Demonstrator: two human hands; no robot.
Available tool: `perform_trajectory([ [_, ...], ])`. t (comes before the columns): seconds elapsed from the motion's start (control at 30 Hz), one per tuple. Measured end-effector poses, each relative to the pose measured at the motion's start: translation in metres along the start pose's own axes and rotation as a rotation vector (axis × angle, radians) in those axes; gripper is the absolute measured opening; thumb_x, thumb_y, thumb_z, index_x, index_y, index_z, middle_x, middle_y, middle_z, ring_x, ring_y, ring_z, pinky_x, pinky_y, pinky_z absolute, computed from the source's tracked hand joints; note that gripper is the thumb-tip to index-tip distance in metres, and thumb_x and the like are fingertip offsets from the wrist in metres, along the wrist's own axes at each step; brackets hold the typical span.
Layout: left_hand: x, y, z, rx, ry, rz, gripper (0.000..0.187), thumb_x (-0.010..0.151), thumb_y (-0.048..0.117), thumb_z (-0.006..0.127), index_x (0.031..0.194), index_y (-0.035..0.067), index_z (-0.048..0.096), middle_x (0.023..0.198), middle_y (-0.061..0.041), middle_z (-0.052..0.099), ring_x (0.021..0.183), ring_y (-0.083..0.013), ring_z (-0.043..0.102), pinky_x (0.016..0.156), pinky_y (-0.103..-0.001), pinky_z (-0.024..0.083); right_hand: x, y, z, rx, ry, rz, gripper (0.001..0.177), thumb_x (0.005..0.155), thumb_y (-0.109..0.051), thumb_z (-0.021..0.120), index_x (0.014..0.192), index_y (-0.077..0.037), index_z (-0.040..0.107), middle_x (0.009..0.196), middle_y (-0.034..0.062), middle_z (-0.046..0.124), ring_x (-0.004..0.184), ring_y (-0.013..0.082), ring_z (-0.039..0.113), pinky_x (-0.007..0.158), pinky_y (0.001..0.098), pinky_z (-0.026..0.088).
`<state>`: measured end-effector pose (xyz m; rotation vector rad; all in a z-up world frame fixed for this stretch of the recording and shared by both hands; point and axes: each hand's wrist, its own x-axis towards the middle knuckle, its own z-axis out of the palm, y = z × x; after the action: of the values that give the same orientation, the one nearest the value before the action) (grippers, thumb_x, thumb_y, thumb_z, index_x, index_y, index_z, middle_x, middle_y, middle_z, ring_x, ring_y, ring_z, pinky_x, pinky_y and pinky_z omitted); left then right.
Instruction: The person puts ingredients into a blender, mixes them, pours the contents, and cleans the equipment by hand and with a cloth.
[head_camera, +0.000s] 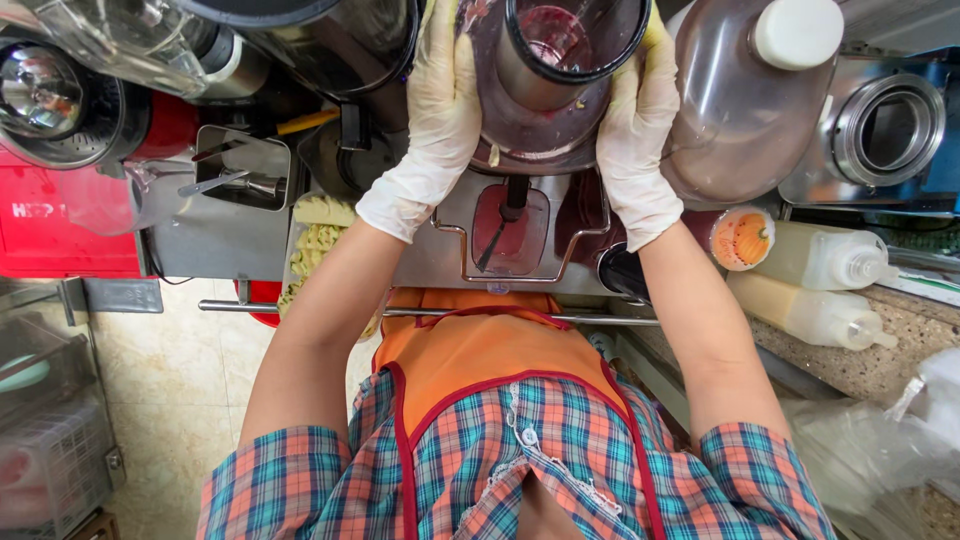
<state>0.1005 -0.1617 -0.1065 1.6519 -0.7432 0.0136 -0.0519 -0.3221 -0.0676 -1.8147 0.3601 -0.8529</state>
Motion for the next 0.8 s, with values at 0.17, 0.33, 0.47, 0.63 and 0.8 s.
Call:
perform_trajectory([
  [0.17,-0.034,0.033,-0.041,0.047,-0.027,0.143,0.05,0.11,0.002,0.058,0.156,0.011,0.04,0.163,-0.017,0.042,0.149,-0.0339,0.044,0.128,-0.038,0.035,-0.017,-0.038,-0.036,-0.307,-0.039,0.079,0.049,0.117,0.009,0.051,0.161,-0.004,0.035,0.164,0.0122,0.044,0.147,0.0221,0.054,0.125,0.0296,0.044],
  [0.33,-0.104,0.056,-0.108,0.404,-0.371,0.426,0.043,0.073,-0.001,0.064,0.114,0.009,0.068,0.144,-0.015,0.053,0.132,-0.0348,0.052,0.11,-0.049,0.041,-0.058,-0.085,-0.076,-0.961,-0.388,-0.02,0.089,0.09,0.013,0.059,0.167,-0.001,0.016,0.17,0.0226,0.024,0.154,0.0371,0.041,0.126,0.0396,0.037],
  [0.47,-0.109,0.047,-0.109,0.623,-0.565,0.478,0.03,0.074,0.011,0.067,0.103,0.008,0.064,0.144,-0.022,0.054,0.132,-0.0371,0.051,0.107,-0.051,0.039,-0.083,-0.082,-0.062,-1.143,-0.604,-0.016,0.117,0.073,0.003,0.074,0.165,0.005,0.002,0.169,0.0324,0.013,0.153,0.048,0.032,0.124,0.0505,0.034],
  [0.63,-0.049,0.046,-0.101,0.791,-0.448,0.595,0.052,0.084,0.007,0.067,0.136,-0.001,0.063,0.144,-0.018,0.053,0.13,-0.0322,0.05,0.106,-0.042,0.04,-0.031,-0.092,-0.057,-1.164,-0.541,0.024,0.103,0.082,-0.01,0.082,0.159,0.01,0.017,0.161,0.034,0.026,0.148,0.0496,0.035,0.121,0.0539,0.034],
  [0.8,0.027,0.049,-0.065,1.014,-0.687,0.392,0.053,0.085,0.005,0.067,0.136,-0.002,0.062,0.14,-0.016,0.054,0.124,-0.0308,0.052,0.102,-0.042,0.04,0.054,-0.103,-0.049,-1.348,-0.815,0.329,0.033,0.092,-0.006,0.068,0.123,0.004,0.067,0.11,0.0312,0.07,0.102,0.0487,0.069,0.084,0.0534,0.057],
])
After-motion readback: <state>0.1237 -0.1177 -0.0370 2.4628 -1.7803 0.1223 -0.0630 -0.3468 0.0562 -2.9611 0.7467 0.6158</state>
